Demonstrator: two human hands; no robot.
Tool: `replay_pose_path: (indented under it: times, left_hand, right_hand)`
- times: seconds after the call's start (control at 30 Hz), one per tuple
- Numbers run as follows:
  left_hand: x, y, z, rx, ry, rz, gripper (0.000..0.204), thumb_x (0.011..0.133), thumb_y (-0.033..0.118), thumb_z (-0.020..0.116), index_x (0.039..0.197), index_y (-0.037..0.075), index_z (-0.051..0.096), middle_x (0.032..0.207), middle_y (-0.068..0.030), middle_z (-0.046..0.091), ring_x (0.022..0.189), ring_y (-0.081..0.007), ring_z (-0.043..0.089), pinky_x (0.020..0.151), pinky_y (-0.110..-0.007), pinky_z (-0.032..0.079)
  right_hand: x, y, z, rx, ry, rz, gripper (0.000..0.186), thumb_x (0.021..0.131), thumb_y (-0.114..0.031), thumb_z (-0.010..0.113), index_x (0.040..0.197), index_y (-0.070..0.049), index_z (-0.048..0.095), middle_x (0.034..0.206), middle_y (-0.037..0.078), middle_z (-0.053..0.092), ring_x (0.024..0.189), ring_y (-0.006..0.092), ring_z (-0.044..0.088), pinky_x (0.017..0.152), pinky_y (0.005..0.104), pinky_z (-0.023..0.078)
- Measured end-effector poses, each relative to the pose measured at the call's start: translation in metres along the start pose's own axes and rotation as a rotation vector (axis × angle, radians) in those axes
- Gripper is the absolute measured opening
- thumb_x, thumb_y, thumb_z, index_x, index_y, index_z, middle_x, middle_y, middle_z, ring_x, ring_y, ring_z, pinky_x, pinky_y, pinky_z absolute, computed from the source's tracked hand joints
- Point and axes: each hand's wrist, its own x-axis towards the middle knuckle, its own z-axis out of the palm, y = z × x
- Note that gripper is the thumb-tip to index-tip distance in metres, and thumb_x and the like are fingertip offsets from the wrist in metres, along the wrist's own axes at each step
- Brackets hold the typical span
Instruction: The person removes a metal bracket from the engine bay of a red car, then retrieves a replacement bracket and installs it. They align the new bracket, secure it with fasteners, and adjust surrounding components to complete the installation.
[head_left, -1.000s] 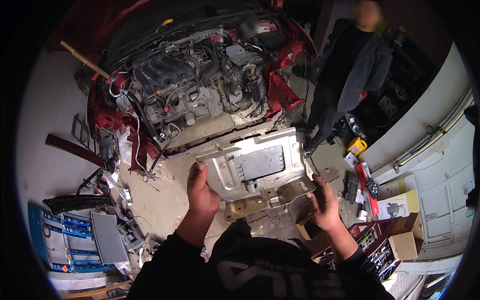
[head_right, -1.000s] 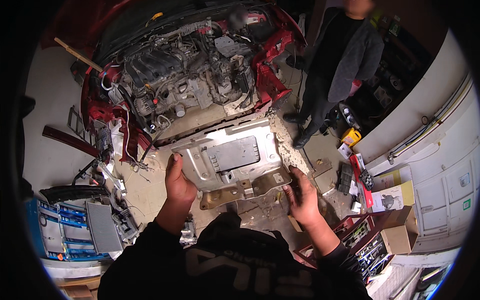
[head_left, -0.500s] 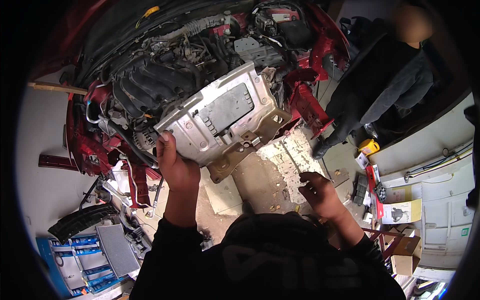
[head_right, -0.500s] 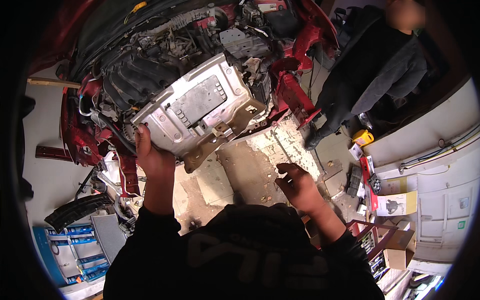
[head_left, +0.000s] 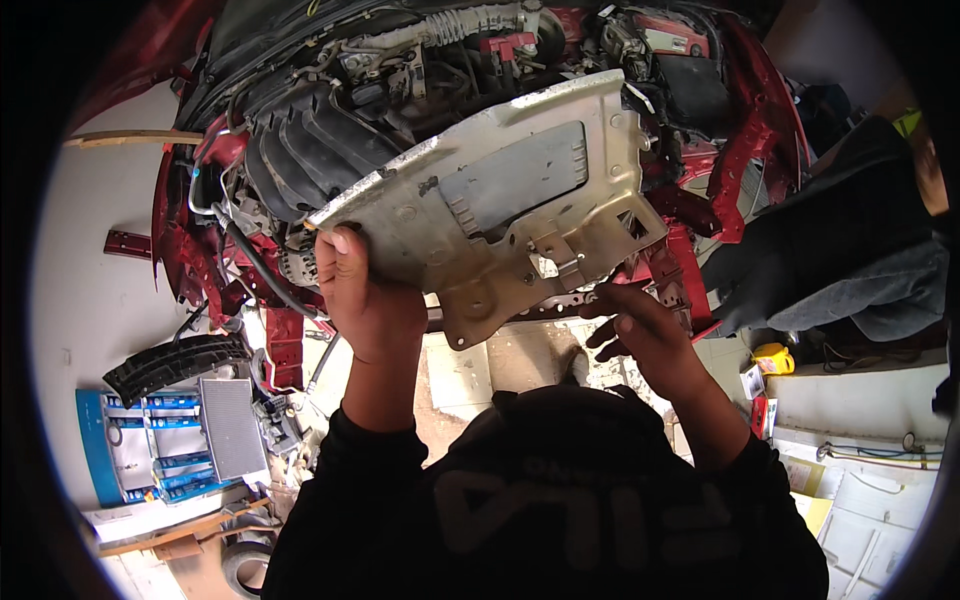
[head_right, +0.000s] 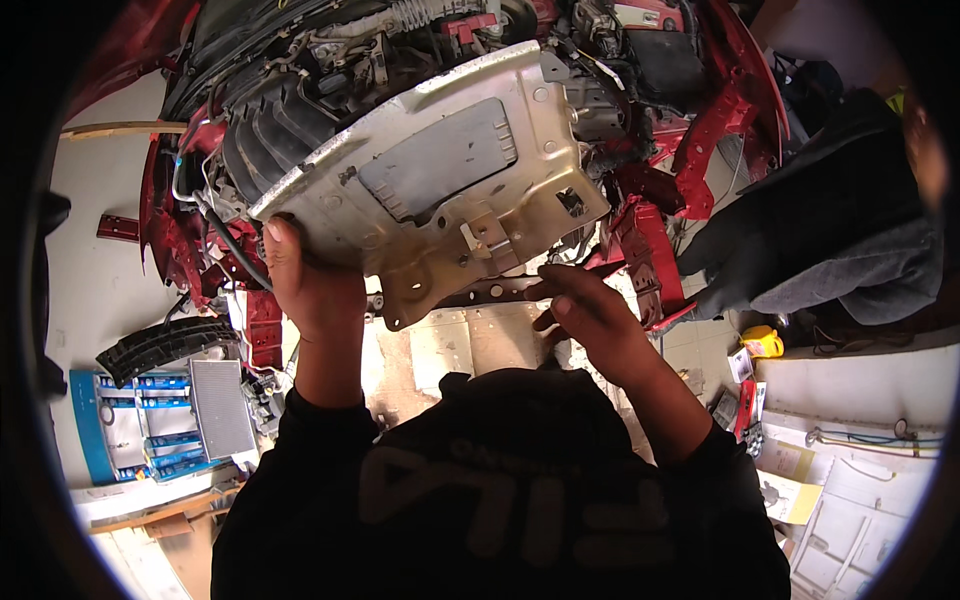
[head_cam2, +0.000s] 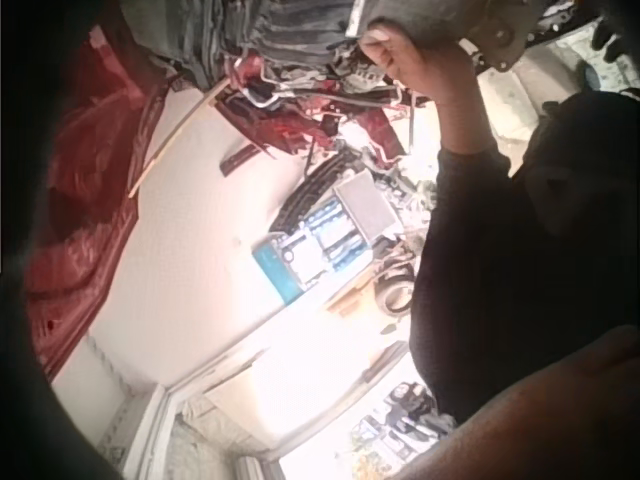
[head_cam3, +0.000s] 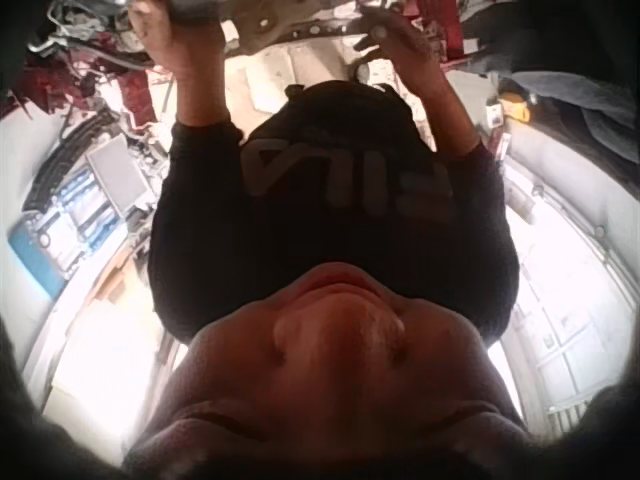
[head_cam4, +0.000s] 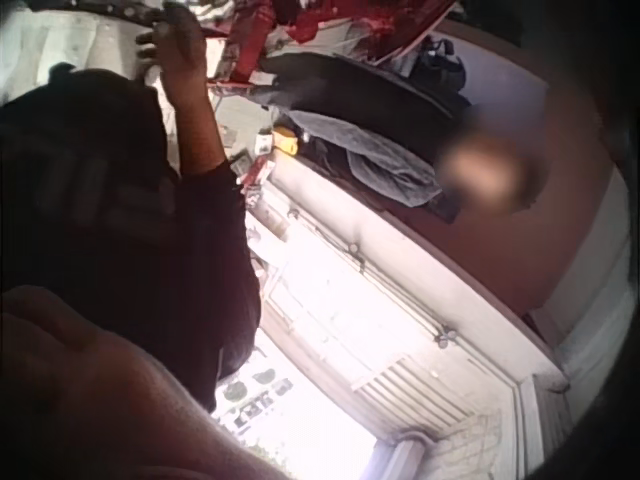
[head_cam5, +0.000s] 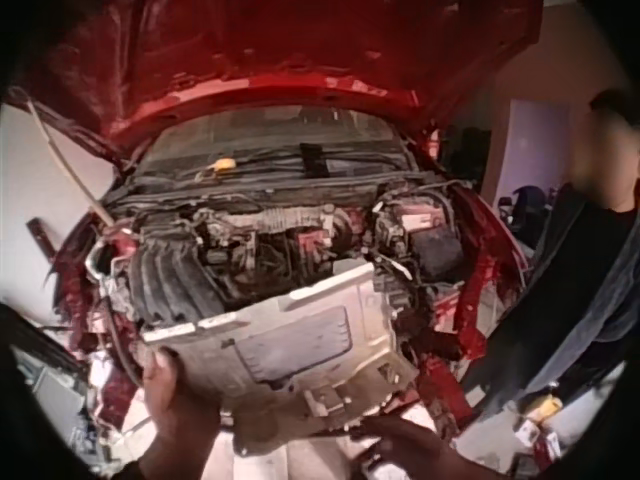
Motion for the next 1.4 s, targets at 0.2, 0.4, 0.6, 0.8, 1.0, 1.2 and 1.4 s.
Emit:
replay_pose_path:
  times: [0.2, 0.4, 0.6, 0.8, 1.0, 1.2, 1.4]
  left_hand:
    - [-0.016, -0.029, 0.034, 0.064, 0.064, 0.054, 0.057, 0.117, 0.046, 0.057, 0.159, 0.008, 0.053, 0.152, -0.0118, 0.064, 0.142, -0.0322, 0.061, 0.123, -0.053, 0.045]
    - [-0.027, -0.057, 0.046, -0.112, 0.206, -0.068, 0.064, 0.118, 0.063, 0.042, 0.155, 0.012, 0.056, 0.153, -0.0125, 0.064, 0.140, -0.0345, 0.062, 0.119, -0.054, 0.047]
    - [-0.010, -0.062, 0.018, -0.268, 0.177, -0.342, 0.085, 0.114, 0.078, 0.033, 0.140, 0.005, 0.069, 0.155, -0.0168, 0.067, 0.145, -0.0377, 0.060, 0.124, -0.056, 0.044]
    - [0.050, -0.038, -0.014, 0.029, -0.159, -0.400, 0.084, 0.108, 0.088, 0.035, 0.111, 0.008, 0.062, 0.103, -0.0102, 0.075, 0.099, -0.0235, 0.070, 0.094, -0.040, 0.052]
    - [0.102, -0.010, 0.005, 0.587, -0.488, -0.456, 0.084, 0.110, 0.068, 0.058, 0.164, 0.005, 0.047, 0.160, -0.0190, 0.061, 0.146, -0.0310, 0.059, 0.117, -0.042, 0.045]
    - [0.108, -0.030, 0.025, 0.428, -0.580, -0.552, 0.088, 0.108, 0.036, 0.077, 0.174, -0.002, 0.033, 0.166, -0.0193, 0.055, 0.152, -0.0271, 0.052, 0.125, -0.041, 0.041]
    - [0.091, -0.053, 0.030, 0.300, -0.344, -0.654, 0.062, 0.092, 0.010, 0.085, 0.149, -0.005, 0.064, 0.133, -0.0109, 0.077, 0.122, -0.0216, 0.071, 0.111, -0.037, 0.053]
  right_hand:
    - [0.074, -0.023, -0.021, 0.145, -0.242, 0.120, 0.058, 0.118, -0.042, 0.059, 0.155, 0.002, 0.053, 0.146, 0.023, 0.066, 0.127, 0.0337, 0.071, 0.097, 0.0467, 0.063]
    - [0.109, -0.022, -0.032, 0.481, -0.115, 0.056, 0.048, 0.119, -0.026, 0.058, 0.158, 0.002, 0.052, 0.138, 0.017, 0.072, 0.122, 0.0294, 0.076, 0.101, 0.0471, 0.066]
    - [0.138, -0.025, -0.059, 0.400, -0.019, 0.084, 0.042, 0.116, -0.013, 0.056, 0.155, 0.002, 0.056, 0.137, 0.015, 0.072, 0.126, 0.0270, 0.074, 0.106, 0.0445, 0.063]
    - [0.154, -0.034, -0.077, 0.013, 0.025, -0.081, 0.031, 0.114, -0.009, 0.060, 0.140, 0.004, 0.069, 0.124, 0.006, 0.076, 0.117, 0.0132, 0.069, 0.104, 0.0325, 0.055]
    - [0.164, -0.045, -0.084, -0.162, 0.025, -0.080, 0.028, 0.111, -0.008, 0.061, 0.133, 0.004, 0.074, 0.115, 0.003, 0.075, 0.107, 0.0092, 0.065, 0.097, 0.0300, 0.054]
    - [0.177, -0.052, -0.087, -0.198, -0.048, -0.129, 0.027, 0.109, -0.008, 0.060, 0.129, 0.002, 0.075, 0.101, 0.000, 0.072, 0.093, 0.0082, 0.062, 0.085, 0.0303, 0.054]
    - [0.193, -0.046, -0.089, -0.397, 0.040, -0.182, 0.021, 0.106, -0.015, 0.065, 0.112, 0.002, 0.074, 0.087, 0.005, 0.065, 0.081, 0.0122, 0.060, 0.073, 0.0356, 0.051]
